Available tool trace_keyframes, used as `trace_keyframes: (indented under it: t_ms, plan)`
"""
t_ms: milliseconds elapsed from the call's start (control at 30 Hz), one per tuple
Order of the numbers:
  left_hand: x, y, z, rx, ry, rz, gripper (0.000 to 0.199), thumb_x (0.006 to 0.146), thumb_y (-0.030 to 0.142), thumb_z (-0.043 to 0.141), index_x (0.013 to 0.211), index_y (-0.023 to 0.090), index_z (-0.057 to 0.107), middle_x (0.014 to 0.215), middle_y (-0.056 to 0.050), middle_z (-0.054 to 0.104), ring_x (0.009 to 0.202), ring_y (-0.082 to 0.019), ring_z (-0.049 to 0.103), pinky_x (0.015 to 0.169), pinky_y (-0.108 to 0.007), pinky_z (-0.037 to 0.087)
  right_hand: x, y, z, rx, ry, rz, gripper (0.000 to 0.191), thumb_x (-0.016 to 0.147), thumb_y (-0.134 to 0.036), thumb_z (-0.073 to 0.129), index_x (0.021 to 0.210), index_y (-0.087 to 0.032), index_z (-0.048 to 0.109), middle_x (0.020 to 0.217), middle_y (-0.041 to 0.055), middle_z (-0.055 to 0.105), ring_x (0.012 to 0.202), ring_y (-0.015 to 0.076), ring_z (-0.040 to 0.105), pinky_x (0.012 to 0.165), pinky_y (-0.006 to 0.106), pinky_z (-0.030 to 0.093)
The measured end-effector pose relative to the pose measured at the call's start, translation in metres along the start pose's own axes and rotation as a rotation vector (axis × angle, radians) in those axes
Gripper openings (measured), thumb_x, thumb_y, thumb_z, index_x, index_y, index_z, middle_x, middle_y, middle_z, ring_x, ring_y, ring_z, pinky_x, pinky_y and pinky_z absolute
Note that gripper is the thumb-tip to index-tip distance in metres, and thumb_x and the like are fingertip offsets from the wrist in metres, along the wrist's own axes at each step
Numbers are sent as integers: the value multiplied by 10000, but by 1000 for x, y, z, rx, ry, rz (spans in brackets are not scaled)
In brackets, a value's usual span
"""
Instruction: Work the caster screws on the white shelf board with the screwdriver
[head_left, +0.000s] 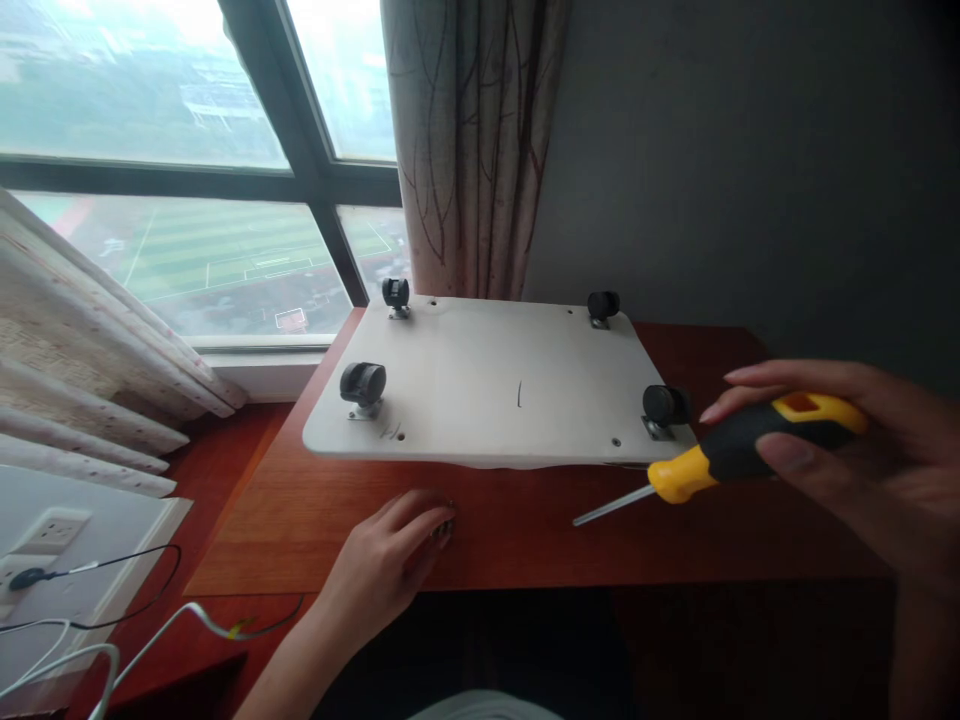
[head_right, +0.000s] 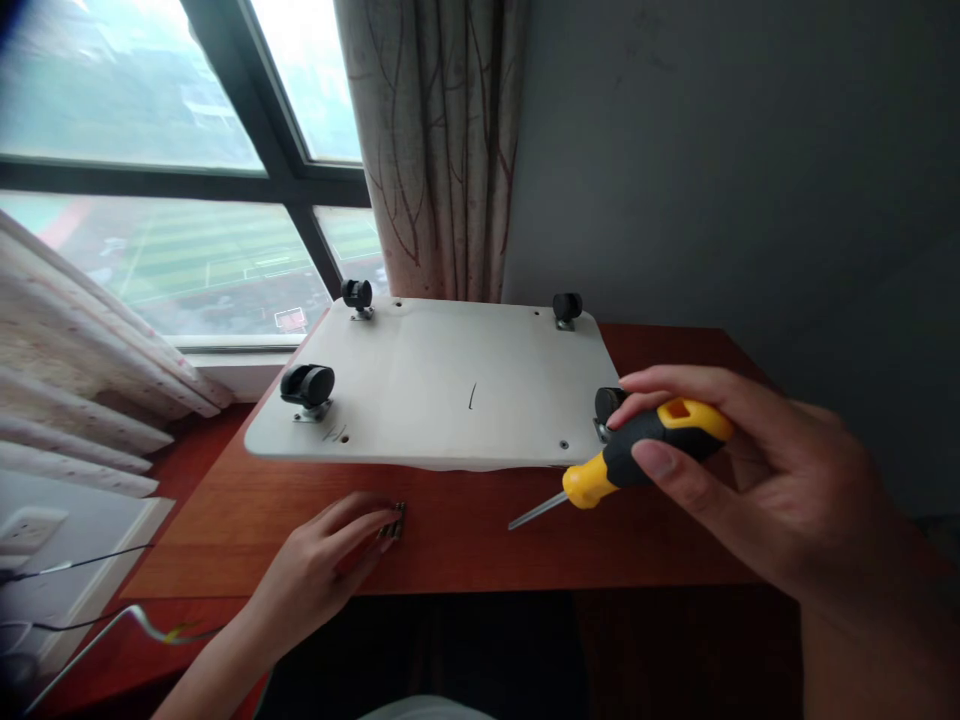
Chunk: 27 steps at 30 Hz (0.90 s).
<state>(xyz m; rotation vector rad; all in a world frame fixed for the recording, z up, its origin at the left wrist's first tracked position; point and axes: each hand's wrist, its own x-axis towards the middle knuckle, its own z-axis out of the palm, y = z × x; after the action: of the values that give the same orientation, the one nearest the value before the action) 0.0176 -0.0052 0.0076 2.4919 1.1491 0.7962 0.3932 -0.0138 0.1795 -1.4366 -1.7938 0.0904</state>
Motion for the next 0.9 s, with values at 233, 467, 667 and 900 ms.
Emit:
trace_keyframes:
  t_ms: [233, 467, 667, 900]
  plan:
    - [-4, -6, 7, 130, -94, -11, 204, 1006, 185, 506, 1112, 223, 676, 1152, -96, 658, 1000, -226, 659, 812, -334, 560, -24, 5, 13, 71, -184, -8, 281, 908, -381, 677, 1187, -348, 664, 1006, -35, 746, 909, 154, 712, 786, 223, 553]
    - [6, -1, 7, 161, -154, 32, 222, 1007, 183, 501, 1094, 227, 700, 1123, -102, 641, 939, -229, 644, 744, -332, 553, -30, 11, 16, 106, -215, -15, 317, 906, -341, 681, 1220, -365, 647, 1036, -32, 750, 908, 160, 718, 790, 240, 567]
    - [15, 2, 7, 163, -133, 73, 210, 1016, 196, 502, 1005, 222, 710, 1108, -86, 656, 933, -219, 643, 737, -314, 541, -31, 14, 20, 126, -228, -3, 332, 901, -331, 685, 1229, -360, 646, 1037, -23, 745, 934, 168, 714, 800, 250, 565]
    - [18, 0, 18, 126, -91, 98, 202, 1022, 202, 496, 977, 208, 693, 1092, -80, 676, 918, -201, 657, 751, -301, 537, -33, 15, 23, 157, -238, 23, 321, 899, -338, 684, 1218, -349, 651, 1029, -20, 742, 941, 181, 708, 841, 284, 554]
